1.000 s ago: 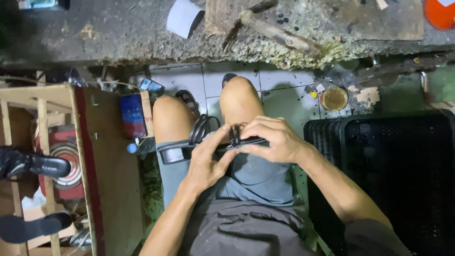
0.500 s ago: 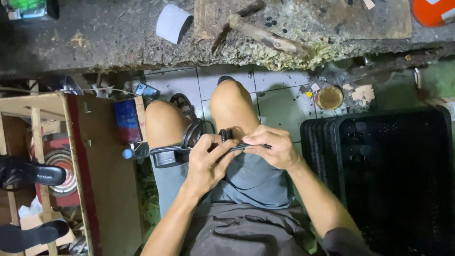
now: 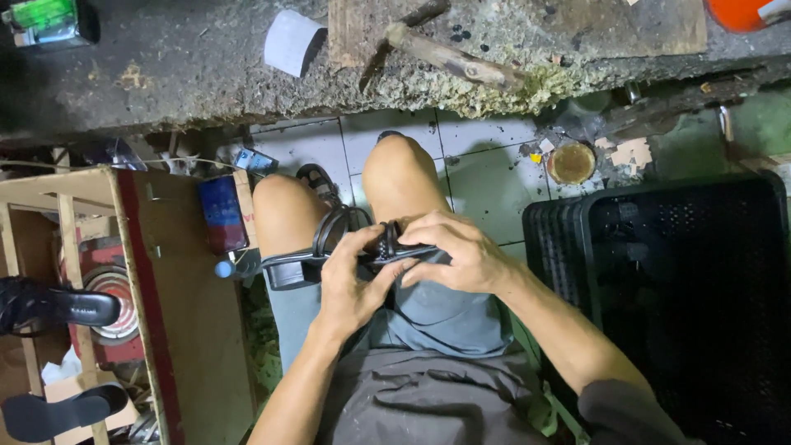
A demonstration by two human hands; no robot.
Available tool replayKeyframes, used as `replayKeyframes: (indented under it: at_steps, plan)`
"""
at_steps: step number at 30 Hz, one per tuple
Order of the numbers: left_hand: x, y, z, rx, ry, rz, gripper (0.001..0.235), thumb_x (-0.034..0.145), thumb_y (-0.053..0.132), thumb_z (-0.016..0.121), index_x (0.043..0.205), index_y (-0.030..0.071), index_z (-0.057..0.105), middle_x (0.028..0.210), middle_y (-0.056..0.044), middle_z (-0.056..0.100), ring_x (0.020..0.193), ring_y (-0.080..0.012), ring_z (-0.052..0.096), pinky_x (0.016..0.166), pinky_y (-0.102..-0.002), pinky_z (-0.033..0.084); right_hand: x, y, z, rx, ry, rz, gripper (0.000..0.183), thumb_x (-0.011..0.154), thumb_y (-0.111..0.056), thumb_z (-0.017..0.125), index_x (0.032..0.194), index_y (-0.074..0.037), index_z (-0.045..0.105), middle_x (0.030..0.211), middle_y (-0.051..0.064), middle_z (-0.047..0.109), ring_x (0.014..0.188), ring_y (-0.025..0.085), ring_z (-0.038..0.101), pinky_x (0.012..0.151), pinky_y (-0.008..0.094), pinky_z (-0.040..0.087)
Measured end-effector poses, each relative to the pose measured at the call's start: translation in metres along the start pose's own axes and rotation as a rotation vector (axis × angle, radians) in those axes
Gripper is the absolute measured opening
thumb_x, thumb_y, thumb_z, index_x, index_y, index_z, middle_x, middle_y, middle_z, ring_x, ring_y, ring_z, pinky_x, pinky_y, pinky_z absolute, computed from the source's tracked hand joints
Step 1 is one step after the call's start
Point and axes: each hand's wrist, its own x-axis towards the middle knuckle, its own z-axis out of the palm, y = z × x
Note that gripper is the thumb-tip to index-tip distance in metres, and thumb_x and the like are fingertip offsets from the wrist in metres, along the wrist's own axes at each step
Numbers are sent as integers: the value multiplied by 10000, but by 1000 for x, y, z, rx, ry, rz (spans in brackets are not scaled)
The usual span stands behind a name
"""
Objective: Assembling sandals by applying adhesive to the soles and uppers and then pressing them together.
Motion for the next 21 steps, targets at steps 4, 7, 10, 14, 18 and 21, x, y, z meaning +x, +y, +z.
replayKeyframes:
  at_steps: [4,7,10,14,18,21]
  plan:
    - [-11,0,0,-133,136,-46,689,671,57,934,1242,-20,557,1013,-165,715,831,-265,717,715,-377,579,12,-24,-1,69,86,20,225,816,-100,826,979,11,718,924,140,730,739,312,712,628,389,583]
    - [-35,-6,8,-313,209,-71,790,635,33,951,1279,-30,498,1037,-181,689,870,-234,685,775,-357,565,27,-56,-7,58,60,6,142,816,-71,808,920,-9,734,863,118,735,675,294,694,577,370,566]
    - [-48,-12,23,-513,291,-76,806,662,18,932,1310,-34,456,1024,-207,647,879,-257,653,778,-361,560,46,-71,-7,35,7,-56,100,828,-72,797,890,-22,737,834,105,730,643,270,679,551,348,550]
    - [-55,-14,25,-620,369,-229,812,705,-3,902,1379,11,450,1081,-176,661,900,-196,662,786,-312,586,53,-71,0,104,-51,-37,225,803,-114,829,972,3,738,919,124,749,700,297,703,587,349,575]
    - [-54,-10,18,-561,360,-152,751,724,-44,880,1365,-42,487,1030,-221,661,887,-248,669,796,-366,587,50,-71,15,30,-88,-92,134,833,-69,791,930,2,733,896,124,745,676,297,689,561,363,565]
    - [-51,-8,15,-653,350,-105,726,754,-4,865,1373,-49,489,1039,-220,654,935,-272,673,848,-387,568,48,-63,18,-28,-126,-176,82,892,-74,716,851,-7,693,822,126,703,634,300,654,524,360,547]
